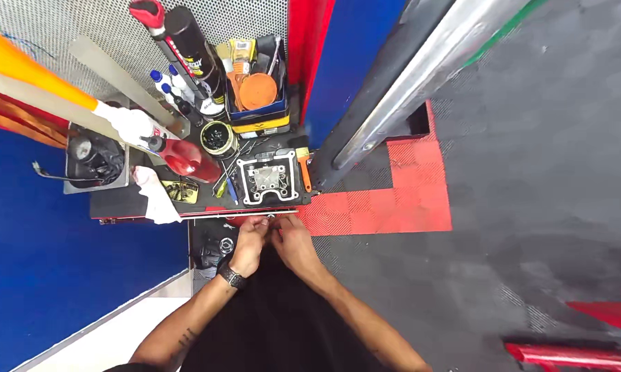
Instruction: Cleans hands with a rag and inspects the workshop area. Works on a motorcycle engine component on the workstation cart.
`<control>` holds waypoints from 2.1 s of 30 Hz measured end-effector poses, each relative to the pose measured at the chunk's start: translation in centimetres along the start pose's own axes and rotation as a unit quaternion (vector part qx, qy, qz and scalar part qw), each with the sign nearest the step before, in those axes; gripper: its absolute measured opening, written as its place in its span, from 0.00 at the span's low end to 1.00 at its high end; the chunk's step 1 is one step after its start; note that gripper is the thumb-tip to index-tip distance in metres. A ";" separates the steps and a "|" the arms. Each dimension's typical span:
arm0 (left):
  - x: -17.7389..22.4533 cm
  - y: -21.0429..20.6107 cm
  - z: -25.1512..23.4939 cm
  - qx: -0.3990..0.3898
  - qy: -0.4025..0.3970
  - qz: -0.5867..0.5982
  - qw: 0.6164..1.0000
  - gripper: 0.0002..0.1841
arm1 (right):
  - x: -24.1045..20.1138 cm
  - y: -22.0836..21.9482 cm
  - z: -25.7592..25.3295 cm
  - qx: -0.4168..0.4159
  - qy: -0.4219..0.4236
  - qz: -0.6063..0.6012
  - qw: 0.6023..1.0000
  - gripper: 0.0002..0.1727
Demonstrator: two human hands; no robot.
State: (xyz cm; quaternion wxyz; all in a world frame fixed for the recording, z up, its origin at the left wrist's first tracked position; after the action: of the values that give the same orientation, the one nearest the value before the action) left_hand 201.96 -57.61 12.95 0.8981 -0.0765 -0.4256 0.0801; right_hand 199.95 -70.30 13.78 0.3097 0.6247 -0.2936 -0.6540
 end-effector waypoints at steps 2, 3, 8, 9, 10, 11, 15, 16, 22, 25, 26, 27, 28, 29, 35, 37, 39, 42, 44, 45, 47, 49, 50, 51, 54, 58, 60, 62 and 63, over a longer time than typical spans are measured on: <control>0.9 0.3 -0.3 -0.006 -0.029 -0.002 1.000 0.07 | 1.0 0.9 -0.6 -0.005 -0.036 -0.027 0.999 0.11; 1.3 0.6 -0.6 -0.006 -0.053 -0.018 0.998 0.06 | 1.9 1.1 -1.0 -0.012 -0.055 -0.050 0.997 0.12; 3.1 2.0 -2.4 0.023 -0.174 -0.128 0.976 0.07 | 5.9 1.1 -3.4 0.019 -0.092 -0.211 0.973 0.11; 3.4 2.1 -2.8 0.024 -0.189 -0.133 0.973 0.08 | 6.4 1.0 -3.9 0.026 -0.093 -0.240 0.966 0.10; 3.6 2.2 -3.1 0.022 -0.206 -0.139 0.968 0.09 | 6.7 1.1 -4.3 0.031 -0.096 -0.261 0.960 0.10; 3.8 2.2 -3.4 0.018 -0.229 -0.147 0.962 0.09 | 6.9 1.1 -4.7 0.031 -0.099 -0.274 0.956 0.11; 4.9 1.3 -4.5 0.010 -0.356 -0.226 0.907 0.10 | 6.2 1.1 -6.1 0.039 -0.096 -0.290 0.951 0.12; 5.0 1.1 -4.9 0.008 -0.386 -0.241 0.890 0.10 | 5.9 1.0 -6.4 0.047 -0.090 -0.282 0.954 0.12; 4.9 1.3 -6.6 -0.009 -0.457 -0.264 0.849 0.08 | 4.3 0.4 -7.7 0.092 -0.030 -0.182 0.978 0.10; 4.8 1.6 -6.9 -0.019 -0.467 -0.263 0.844 0.06 | 3.2 0.5 -7.8 0.130 0.025 -0.086 0.987 0.11; 4.8 1.6 -6.9 -0.024 -0.473 -0.263 0.841 0.05 | 2.9 0.5 -7.9 0.140 0.042 -0.057 0.988 0.11; 4.8 1.6 -6.9 -0.029 -0.479 -0.263 0.837 0.05 | 2.6 0.5 -7.9 0.145 0.057 -0.030 0.987 0.11; 4.9 1.5 -6.9 -0.034 -0.486 -0.264 0.833 0.04 | 2.3 0.5 -7.9 0.144 0.070 -0.008 0.987 0.12; 4.9 1.4 -6.9 -0.038 -0.491 -0.266 0.829 0.04 | 2.1 0.4 -7.9 0.141 0.079 0.008 0.987 0.12; 5.2 1.1 -7.3 -0.036 -0.520 -0.325 0.789 0.03 | 1.2 -0.4 -8.6 0.091 0.093 0.062 0.990 0.12; 5.4 1.0 -7.4 -0.041 -0.530 -0.332 0.779 0.03 | 1.1 -0.5 -8.8 0.096 0.091 0.072 0.989 0.12; 5.4 0.7 -7.4 -0.051 -0.536 -0.337 0.772 0.03 | 1.2 -0.5 -8.5 0.100 0.094 0.080 0.987 0.13; 5.4 0.7 -7.4 -0.062 -0.538 -0.344 0.767 0.03 | 1.4 -0.5 -8.2 0.103 0.097 0.087 0.986 0.14; 5.5 0.7 -7.3 -0.059 -0.536 -0.352 0.765 0.04 | 1.5 -0.3 -8.5 0.107 0.093 0.093 0.985 0.13; 5.5 0.8 -7.4 -0.059 -0.534 -0.353 0.767 0.04 | 1.5 -0.3 -8.6 0.110 0.091 0.099 0.985 0.13; 5.3 0.9 -7.6 -0.059 -0.531 -0.355 0.768 0.04 | 1.5 -0.2 -8.9 0.113 0.085 0.112 0.984 0.14; 5.0 1.0 -7.8 -0.058 -0.533 -0.357 0.765 0.04 | 1.5 -0.1 -9.1 0.110 0.077 0.119 0.984 0.15; 5.0 0.9 -7.9 -0.059 -0.536 -0.360 0.761 0.04 | 1.6 0.1 -9.2 0.103 0.075 0.116 0.985 0.14; 5.0 0.8 -7.9 -0.060 -0.539 -0.363 0.758 0.04 | 1.6 0.3 -9.2 0.091 0.077 0.108 0.987 0.13; 4.9 0.8 -7.9 -0.063 -0.535 -0.374 0.755 0.06 | 1.9 0.3 -9.4 0.069 0.106 0.086 0.988 0.13; 5.1 0.9 -8.3 -0.060 -0.523 -0.373 0.764 0.07 | 2.2 0.3 -9.6 0.087 0.120 0.095 0.984 0.13; 5.5 1.2 -8.4 -0.033 -0.529 -0.374 0.761 0.09 | 2.0 0.8 -9.6 0.071 0.134 0.087 0.985 0.12; 5.5 1.4 -8.6 -0.021 -0.540 -0.379 0.751 0.05 | 2.1 0.9 -9.5 0.069 0.160 0.091 0.981 0.13; 5.5 1.3 -8.5 -0.028 -0.541 -0.384 0.747 0.04 | 2.1 0.8 -9.5 0.074 0.167 0.098 0.978 0.12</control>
State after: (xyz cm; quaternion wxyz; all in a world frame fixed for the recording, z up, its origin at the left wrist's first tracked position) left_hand 211.93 -55.78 11.51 0.4694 0.1246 -0.8360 -0.2555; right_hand 209.42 -72.43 12.58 0.3698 0.7147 -0.3454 -0.4829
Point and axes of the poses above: each hand's wrist, its own z-axis away from the middle knuckle, its own y-axis out of the back of the hand, x = y × z, the point moved 4 cm from there along -z, towards the middle knuckle, and after that the axes turned 10 degrees about z, right-handed, at the moved point
